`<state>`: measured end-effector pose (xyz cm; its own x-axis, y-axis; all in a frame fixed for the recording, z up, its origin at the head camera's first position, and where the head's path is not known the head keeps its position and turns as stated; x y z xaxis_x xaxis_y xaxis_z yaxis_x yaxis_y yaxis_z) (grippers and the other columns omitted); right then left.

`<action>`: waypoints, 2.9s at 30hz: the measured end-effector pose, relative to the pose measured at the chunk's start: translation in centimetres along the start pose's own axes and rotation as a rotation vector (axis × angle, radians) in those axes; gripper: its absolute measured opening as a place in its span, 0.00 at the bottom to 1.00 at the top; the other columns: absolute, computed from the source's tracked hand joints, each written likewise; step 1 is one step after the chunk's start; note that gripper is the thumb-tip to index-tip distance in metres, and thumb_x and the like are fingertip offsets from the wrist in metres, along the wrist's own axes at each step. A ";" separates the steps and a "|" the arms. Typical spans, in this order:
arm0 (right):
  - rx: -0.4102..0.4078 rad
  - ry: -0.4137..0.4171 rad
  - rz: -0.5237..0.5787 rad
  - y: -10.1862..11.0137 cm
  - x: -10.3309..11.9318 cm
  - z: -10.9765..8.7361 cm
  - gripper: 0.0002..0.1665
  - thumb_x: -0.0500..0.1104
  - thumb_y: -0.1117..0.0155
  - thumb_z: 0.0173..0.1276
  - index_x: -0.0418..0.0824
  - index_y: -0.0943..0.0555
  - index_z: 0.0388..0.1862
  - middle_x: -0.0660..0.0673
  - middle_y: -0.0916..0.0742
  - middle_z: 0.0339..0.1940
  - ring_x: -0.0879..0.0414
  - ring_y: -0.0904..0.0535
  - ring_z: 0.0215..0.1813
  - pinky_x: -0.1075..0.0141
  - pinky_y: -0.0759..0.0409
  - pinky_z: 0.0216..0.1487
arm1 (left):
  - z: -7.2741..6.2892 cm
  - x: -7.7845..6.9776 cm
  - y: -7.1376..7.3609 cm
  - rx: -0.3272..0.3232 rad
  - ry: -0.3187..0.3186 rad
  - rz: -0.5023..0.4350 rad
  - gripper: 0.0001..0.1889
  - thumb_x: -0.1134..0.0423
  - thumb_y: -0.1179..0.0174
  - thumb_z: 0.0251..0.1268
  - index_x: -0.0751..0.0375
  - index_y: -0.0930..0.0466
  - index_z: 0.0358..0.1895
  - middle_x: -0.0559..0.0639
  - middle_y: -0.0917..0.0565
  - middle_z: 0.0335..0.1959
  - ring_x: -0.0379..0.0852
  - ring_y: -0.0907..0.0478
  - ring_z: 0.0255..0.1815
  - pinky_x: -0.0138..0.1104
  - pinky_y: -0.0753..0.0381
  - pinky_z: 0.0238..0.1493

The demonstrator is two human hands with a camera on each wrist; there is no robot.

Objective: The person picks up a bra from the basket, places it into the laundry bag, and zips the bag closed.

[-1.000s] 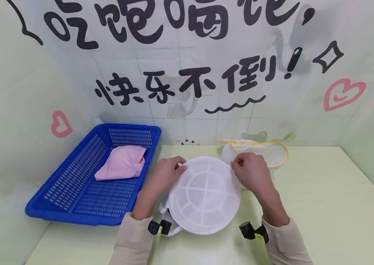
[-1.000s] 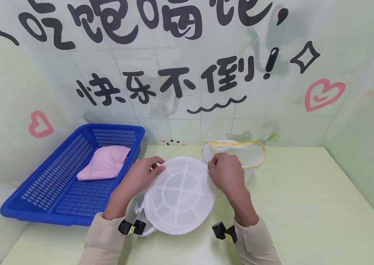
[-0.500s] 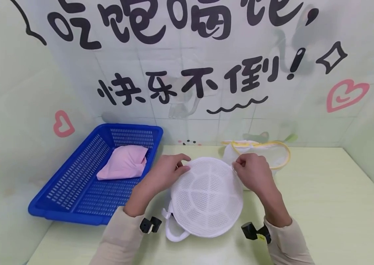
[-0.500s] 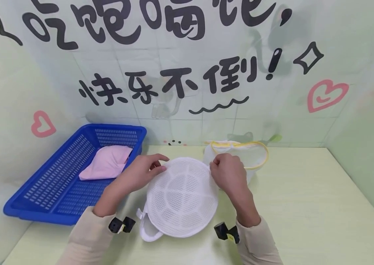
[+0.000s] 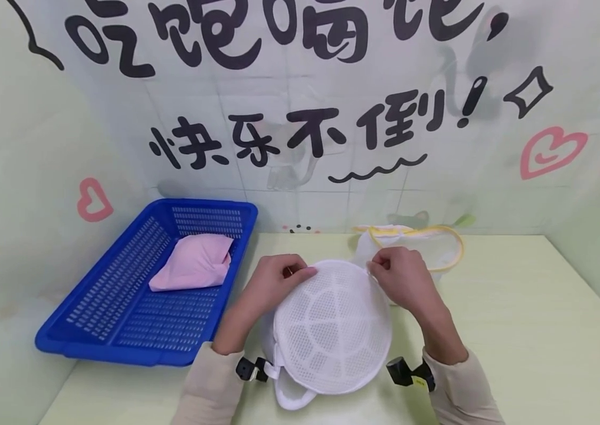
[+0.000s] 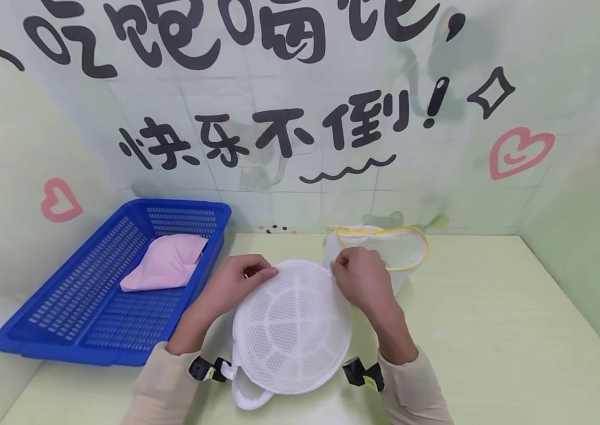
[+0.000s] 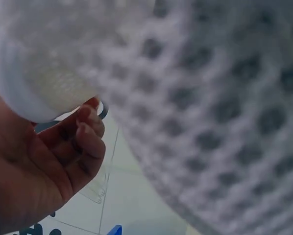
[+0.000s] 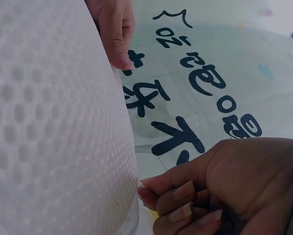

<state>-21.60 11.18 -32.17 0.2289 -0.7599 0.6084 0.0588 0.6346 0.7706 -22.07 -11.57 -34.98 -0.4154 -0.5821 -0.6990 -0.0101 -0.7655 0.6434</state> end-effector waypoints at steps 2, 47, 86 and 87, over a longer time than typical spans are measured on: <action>0.006 0.014 0.004 -0.2 0.1 0.0 0.09 0.38 0.39 0.64 0.40 0.17 0.25 0.51 0.20 0.18 0.56 0.28 0.23 0.64 0.29 0.26 | -0.1 0.1 0.0 0.001 0.000 -0.012 0.11 0.55 0.36 0.62 0.53 0.20 0.23 0.40 0.30 0.16 0.39 0.33 0.21 0.32 0.34 0.26; 0.037 0.134 0.114 -0.2 0.8 -0.2 0.11 0.38 0.39 0.62 0.42 0.21 0.20 0.54 0.28 0.13 0.59 0.34 0.19 0.65 0.34 0.24 | -0.4 -0.1 0.4 -0.079 -0.148 0.011 0.06 0.60 0.37 0.63 0.56 0.17 0.29 0.38 0.24 0.20 0.38 0.31 0.21 0.32 0.31 0.25; 0.081 0.094 0.128 0.2 0.4 -0.4 0.09 0.38 0.38 0.62 0.41 0.20 0.21 0.53 0.27 0.14 0.59 0.35 0.20 0.66 0.35 0.25 | -0.6 0.6 1.2 -0.120 -0.043 -0.063 0.06 0.64 0.37 0.63 0.59 0.16 0.29 0.44 0.21 0.22 0.41 0.28 0.24 0.34 0.27 0.28; 0.081 0.094 0.126 0.2 0.4 -0.4 0.09 0.38 0.38 0.62 0.41 0.20 0.21 0.53 0.27 0.14 0.59 0.35 0.20 0.66 0.35 0.25 | -0.6 0.6 1.2 -0.121 -0.046 -0.062 0.06 0.64 0.37 0.63 0.59 0.16 0.29 0.44 0.21 0.22 0.41 0.28 0.24 0.34 0.27 0.28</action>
<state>-21.12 11.03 -31.85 0.3199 -0.6561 0.6836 -0.0534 0.7078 0.7043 -21.75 -13.02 -34.83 -0.4589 -0.5213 -0.7195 0.0716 -0.8289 0.5549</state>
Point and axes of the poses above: each hand's wrist, its own z-axis towards the middle knuckle, its own y-axis out of the back of the hand, x = y × z, the point moved 4 cm from there along z, towards the middle knuckle
